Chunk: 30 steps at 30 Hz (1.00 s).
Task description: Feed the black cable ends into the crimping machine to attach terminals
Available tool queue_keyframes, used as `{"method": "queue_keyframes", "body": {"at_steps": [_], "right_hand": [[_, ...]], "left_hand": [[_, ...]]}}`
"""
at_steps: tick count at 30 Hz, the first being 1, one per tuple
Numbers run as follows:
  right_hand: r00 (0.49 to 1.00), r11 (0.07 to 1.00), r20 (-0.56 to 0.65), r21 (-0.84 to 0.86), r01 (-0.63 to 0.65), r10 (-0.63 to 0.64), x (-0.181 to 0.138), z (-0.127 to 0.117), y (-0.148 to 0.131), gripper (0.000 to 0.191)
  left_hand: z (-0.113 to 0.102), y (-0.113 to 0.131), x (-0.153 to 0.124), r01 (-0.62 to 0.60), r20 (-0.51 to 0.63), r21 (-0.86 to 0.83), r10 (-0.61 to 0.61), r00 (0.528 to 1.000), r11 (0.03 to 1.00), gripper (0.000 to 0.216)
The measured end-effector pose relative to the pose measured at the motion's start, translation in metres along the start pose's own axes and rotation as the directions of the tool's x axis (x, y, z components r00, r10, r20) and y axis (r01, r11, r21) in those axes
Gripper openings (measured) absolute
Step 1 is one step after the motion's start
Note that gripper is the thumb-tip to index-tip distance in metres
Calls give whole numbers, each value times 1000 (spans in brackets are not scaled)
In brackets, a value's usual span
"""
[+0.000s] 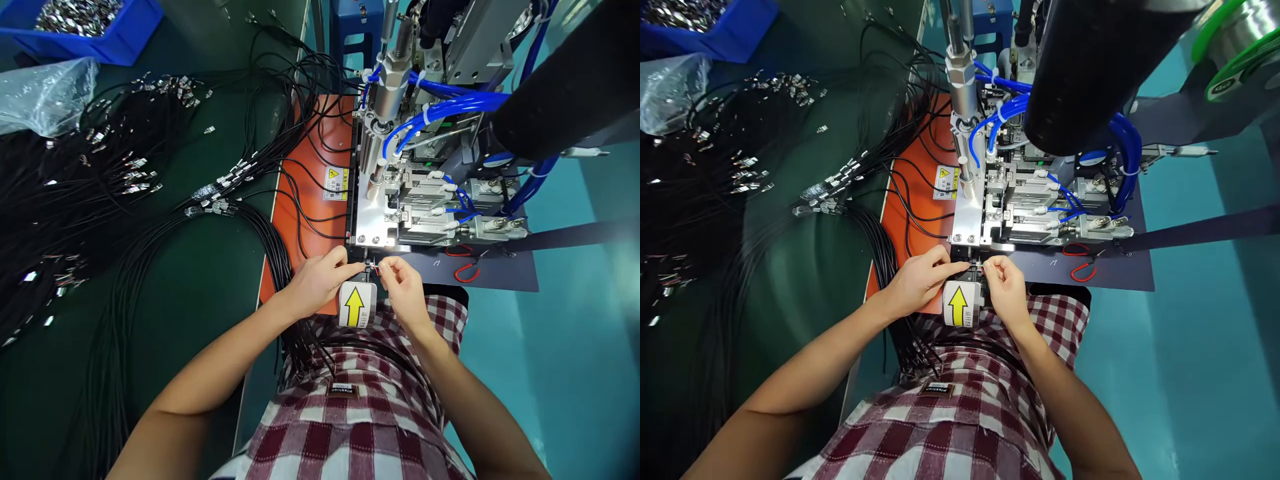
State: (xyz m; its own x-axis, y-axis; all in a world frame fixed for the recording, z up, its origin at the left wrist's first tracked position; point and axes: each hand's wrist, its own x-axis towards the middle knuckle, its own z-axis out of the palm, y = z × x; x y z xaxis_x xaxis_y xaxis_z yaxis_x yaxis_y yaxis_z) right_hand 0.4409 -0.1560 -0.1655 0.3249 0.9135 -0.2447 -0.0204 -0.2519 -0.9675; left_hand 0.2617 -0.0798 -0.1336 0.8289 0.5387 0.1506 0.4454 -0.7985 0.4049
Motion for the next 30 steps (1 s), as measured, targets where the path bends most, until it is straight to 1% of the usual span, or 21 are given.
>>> {"method": "queue_keyframes", "body": {"at_steps": [6, 12, 21, 26, 30], "right_hand": [[999, 999, 5, -20, -38, 38, 0, -1, 0, 21], [998, 998, -3, -35, -58, 58, 1, 1, -2, 20], [1000, 999, -15, -38, -24, 24, 0, 3, -2, 19], [999, 1000, -44, -22, 7, -8, -2, 7, 1, 20], [998, 1000, -60, -22, 4, -6, -4, 9, 0, 20]], "left_hand": [[2, 0, -1, -2, 30, 85, -1, 1000, 996, 39], [0, 2, 0, 48, 93, 125, -60, 994, 991, 40], [1, 4, 1, 88, 134, 131, -105, 985, 988, 38], [-1, 5, 1, 82, 144, 143, -102, 984, 986, 38], [-1, 6, 2, 89, 140, 147, -110, 984, 985, 36]]}}
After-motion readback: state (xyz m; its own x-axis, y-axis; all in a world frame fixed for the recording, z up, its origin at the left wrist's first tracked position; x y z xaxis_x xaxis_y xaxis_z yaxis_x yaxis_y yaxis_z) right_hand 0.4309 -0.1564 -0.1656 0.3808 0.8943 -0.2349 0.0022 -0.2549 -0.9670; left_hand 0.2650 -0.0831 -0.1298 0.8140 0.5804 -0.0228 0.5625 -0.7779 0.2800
